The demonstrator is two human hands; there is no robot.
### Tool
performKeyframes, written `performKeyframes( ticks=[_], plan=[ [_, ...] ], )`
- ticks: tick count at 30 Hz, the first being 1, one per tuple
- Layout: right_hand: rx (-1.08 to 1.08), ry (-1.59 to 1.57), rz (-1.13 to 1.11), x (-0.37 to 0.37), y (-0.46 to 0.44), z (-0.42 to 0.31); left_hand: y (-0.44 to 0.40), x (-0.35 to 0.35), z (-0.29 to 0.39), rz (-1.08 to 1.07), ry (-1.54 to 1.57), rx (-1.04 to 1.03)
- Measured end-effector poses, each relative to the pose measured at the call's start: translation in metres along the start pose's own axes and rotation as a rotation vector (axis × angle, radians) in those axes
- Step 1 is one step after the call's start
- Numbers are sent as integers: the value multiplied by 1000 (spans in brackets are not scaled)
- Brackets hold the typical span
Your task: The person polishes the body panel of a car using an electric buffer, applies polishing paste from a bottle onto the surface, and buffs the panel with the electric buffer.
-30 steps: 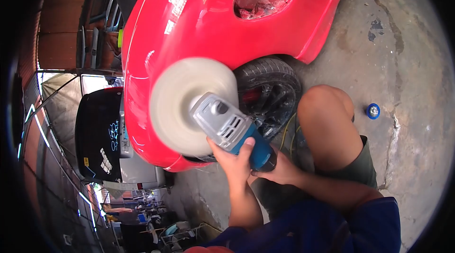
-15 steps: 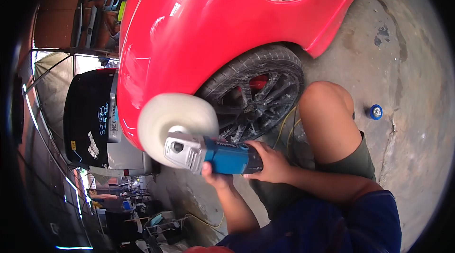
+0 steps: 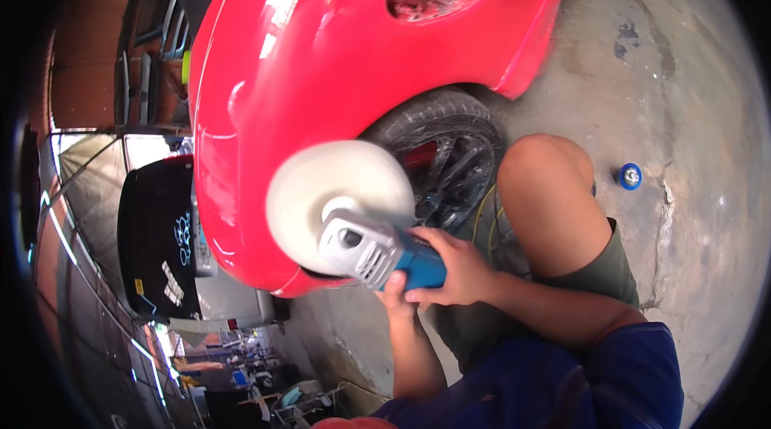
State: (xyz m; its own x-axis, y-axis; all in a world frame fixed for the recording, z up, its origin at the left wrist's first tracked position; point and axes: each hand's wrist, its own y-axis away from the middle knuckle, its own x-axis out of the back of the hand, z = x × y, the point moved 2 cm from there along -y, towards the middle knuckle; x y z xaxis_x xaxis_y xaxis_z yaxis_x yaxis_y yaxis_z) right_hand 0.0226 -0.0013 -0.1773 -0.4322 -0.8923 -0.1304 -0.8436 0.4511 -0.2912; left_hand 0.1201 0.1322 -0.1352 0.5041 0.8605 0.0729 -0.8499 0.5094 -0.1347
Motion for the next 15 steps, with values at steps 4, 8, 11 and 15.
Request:
performKeyframes(
  ticks=[4, 8, 11, 15],
  plan=[
    [-61, -226, 175, 25, 11, 25, -27, -75, 22, -104, -178, -31],
    [-98, -352, 345, 45, 22, 51, -42, -124, 8, -185, -362, 58],
    [-117, -435, 463, 45, 22, 69, -48, -139, -6, -225, -491, 120],
    [-112, -419, 432, 42, 22, 76, -48, -136, -4, -185, -591, 93]
  ],
)
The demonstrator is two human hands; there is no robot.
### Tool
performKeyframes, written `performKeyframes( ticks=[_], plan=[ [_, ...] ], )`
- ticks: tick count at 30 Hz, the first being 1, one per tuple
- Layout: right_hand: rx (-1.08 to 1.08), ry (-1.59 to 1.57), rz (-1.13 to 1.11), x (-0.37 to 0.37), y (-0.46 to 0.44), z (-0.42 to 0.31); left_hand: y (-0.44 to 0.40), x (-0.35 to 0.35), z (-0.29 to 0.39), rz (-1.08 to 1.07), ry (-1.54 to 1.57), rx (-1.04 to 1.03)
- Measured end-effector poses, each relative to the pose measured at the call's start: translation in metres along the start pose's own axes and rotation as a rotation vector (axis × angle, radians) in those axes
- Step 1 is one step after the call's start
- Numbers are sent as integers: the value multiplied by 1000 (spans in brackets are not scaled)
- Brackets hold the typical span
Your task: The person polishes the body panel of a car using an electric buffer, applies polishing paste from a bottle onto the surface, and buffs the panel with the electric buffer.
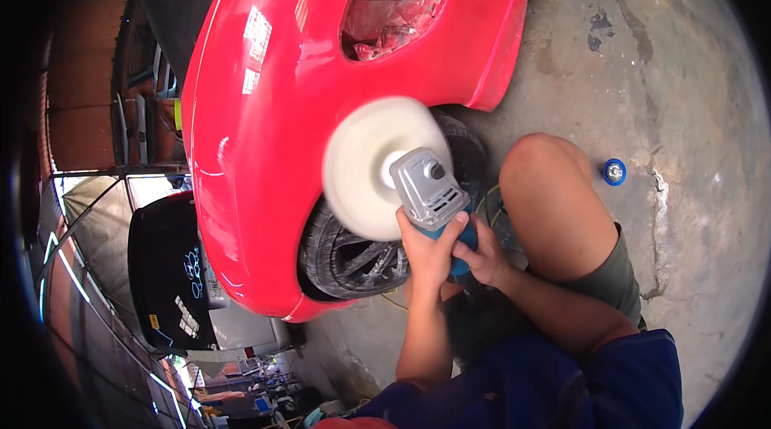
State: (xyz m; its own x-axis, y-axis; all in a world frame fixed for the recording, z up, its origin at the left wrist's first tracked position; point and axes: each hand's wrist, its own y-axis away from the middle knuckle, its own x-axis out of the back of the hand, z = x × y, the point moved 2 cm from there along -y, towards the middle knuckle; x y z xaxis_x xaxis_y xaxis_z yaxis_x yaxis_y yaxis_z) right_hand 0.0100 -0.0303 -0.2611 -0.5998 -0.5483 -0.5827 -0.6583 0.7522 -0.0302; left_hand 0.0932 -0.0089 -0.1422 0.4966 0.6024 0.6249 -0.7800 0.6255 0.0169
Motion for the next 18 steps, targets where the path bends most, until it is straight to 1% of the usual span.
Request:
performKeyframes(
  ticks=[1, 4, 5, 6, 7, 9, 12, 14, 15, 16, 18],
  plan=[
    [2, 20, -42, -2, 1, 3, 3, 5, -4, 29, -24, -16],
    [28, 29, -201, -19, -2, -17, 21, 30, -20, 144, 190, -160],
    [37, 23, -261, -25, -4, -25, 30, 35, -5, 217, 287, -188],
    [6, 120, -334, -28, -4, -26, 34, 45, -10, 213, 324, -207],
    [92, 148, -356, -36, -8, -32, 38, 58, -15, 208, 359, -227],
    [95, 159, -452, -50, -17, -53, 44, 75, -16, 212, 343, -221],
    [104, 134, -443, -52, -20, -53, 41, 76, -12, 213, 324, -241],
    [58, 59, -365, -43, -20, -46, 34, 62, 2, 235, 320, -240],
    [33, 19, -324, -36, -18, -43, 29, 55, 5, 215, 282, -254],
    [80, 19, -297, -28, -21, -46, 25, 46, 13, 184, 270, -221],
    [30, -53, -214, -18, -20, -59, 15, 33, 25, 105, 183, -175]
  ],
)
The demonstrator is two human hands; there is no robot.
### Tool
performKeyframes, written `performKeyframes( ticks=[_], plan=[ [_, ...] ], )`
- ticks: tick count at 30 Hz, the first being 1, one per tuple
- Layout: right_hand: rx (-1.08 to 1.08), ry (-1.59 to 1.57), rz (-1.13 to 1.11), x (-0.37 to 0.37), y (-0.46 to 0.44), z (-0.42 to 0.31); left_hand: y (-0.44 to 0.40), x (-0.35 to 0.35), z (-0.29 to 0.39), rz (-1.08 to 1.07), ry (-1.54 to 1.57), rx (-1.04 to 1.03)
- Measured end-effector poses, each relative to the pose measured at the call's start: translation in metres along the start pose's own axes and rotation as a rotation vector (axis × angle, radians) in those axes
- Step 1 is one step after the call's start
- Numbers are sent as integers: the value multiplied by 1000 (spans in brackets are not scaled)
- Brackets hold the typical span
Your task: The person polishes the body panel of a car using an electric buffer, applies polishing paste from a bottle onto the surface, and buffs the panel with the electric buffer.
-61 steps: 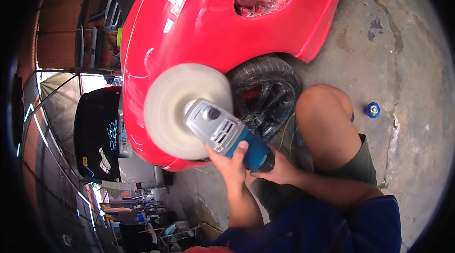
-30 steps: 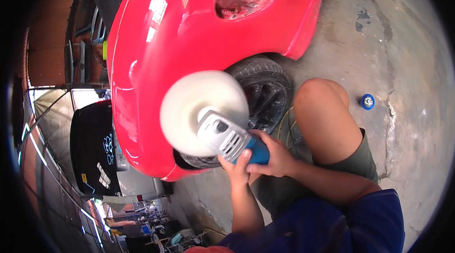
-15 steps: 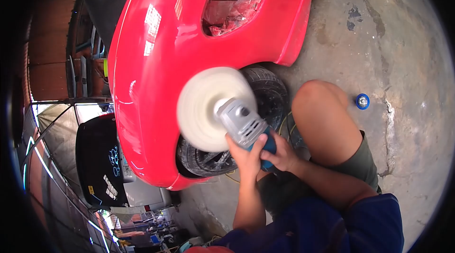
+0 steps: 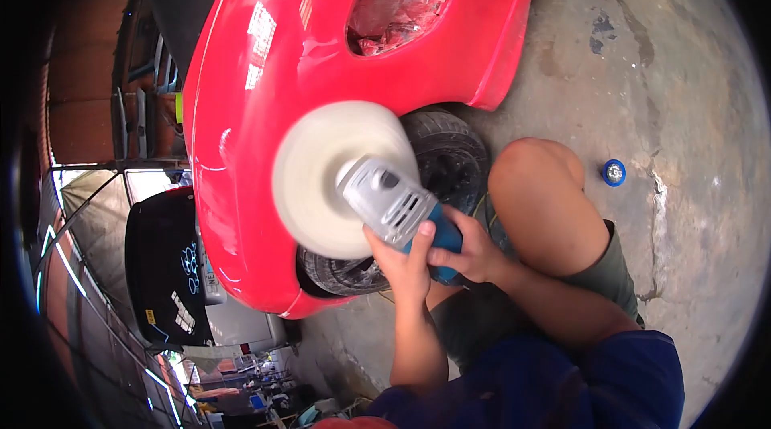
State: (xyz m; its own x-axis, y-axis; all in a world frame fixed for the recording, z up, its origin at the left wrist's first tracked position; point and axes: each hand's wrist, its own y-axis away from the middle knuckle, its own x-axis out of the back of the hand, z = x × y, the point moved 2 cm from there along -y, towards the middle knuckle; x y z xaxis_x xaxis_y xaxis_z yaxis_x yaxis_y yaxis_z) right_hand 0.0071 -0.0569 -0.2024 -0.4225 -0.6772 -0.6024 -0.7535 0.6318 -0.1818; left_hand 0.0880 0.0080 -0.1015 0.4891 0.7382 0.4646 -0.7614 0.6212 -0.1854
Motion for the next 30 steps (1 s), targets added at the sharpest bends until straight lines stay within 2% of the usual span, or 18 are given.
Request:
performKeyframes(
  ticks=[3, 7, 12, 16, 19, 24, 27, 30],
  plan=[
    [-12, -97, 95, 9, -4, -15, -13, -15, 5, -142, 27, -40],
    [15, -51, 129, 9, -21, -44, -24, -22, 18, -162, 117, -83],
    [26, -8, 67, -3, -32, -66, -32, -15, 31, -111, 195, -141],
    [-3, 59, 13, -8, -22, -58, -17, -3, 13, 7, 152, -168],
    [-2, 93, -45, -18, -12, -52, 6, 21, -8, 28, 252, -83],
    [-159, 264, -238, -35, -6, -54, 43, 50, -41, 135, 312, 23],
    [-31, 334, -202, -41, -3, -46, 51, 43, -32, 191, 344, 66],
    [-60, 354, -189, -34, -6, -60, 48, 30, -26, 159, 401, 84]
  ],
)
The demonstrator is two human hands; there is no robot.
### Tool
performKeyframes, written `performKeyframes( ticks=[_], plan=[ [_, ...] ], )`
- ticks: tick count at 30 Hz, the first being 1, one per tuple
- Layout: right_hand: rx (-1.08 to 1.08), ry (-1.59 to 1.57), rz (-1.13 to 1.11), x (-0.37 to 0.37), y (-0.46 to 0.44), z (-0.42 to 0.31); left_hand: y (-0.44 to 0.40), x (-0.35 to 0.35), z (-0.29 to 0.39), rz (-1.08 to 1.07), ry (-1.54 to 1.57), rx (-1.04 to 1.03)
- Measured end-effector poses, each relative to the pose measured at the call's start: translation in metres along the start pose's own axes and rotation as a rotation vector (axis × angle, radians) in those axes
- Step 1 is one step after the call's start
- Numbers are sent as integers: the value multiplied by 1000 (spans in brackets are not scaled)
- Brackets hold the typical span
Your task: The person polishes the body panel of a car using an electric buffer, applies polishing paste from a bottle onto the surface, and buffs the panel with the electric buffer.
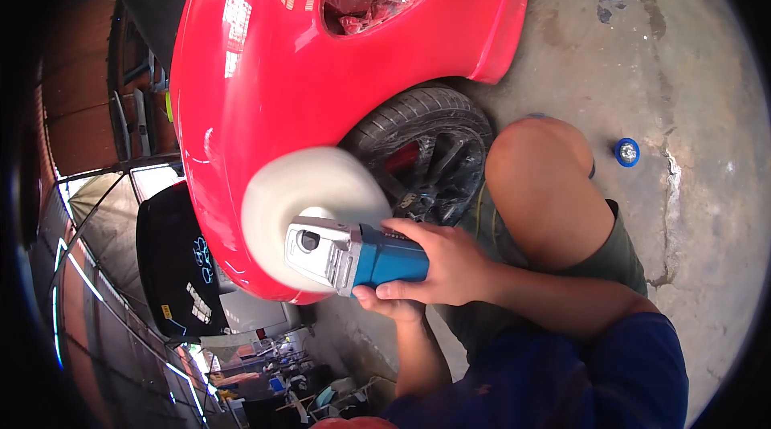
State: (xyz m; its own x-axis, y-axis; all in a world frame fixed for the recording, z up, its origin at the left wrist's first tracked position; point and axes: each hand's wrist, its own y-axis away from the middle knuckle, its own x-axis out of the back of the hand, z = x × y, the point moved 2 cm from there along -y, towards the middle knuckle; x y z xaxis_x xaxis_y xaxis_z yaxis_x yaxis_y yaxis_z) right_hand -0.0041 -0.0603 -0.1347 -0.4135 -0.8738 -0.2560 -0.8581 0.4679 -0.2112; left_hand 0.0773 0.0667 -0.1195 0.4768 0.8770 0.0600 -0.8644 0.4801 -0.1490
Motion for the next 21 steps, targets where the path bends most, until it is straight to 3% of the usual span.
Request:
performKeyframes(
  ticks=[10, 14, 21],
  plan=[
    [-12, -48, 188, 40, -11, -34, -45, -60, 36, -204, 147, 57],
    [112, -95, 360, 48, -26, -39, -65, -99, 53, -187, 211, 42],
    [122, -121, 322, 62, -33, -39, -87, -108, 55, -364, 58, -40]
  ],
)
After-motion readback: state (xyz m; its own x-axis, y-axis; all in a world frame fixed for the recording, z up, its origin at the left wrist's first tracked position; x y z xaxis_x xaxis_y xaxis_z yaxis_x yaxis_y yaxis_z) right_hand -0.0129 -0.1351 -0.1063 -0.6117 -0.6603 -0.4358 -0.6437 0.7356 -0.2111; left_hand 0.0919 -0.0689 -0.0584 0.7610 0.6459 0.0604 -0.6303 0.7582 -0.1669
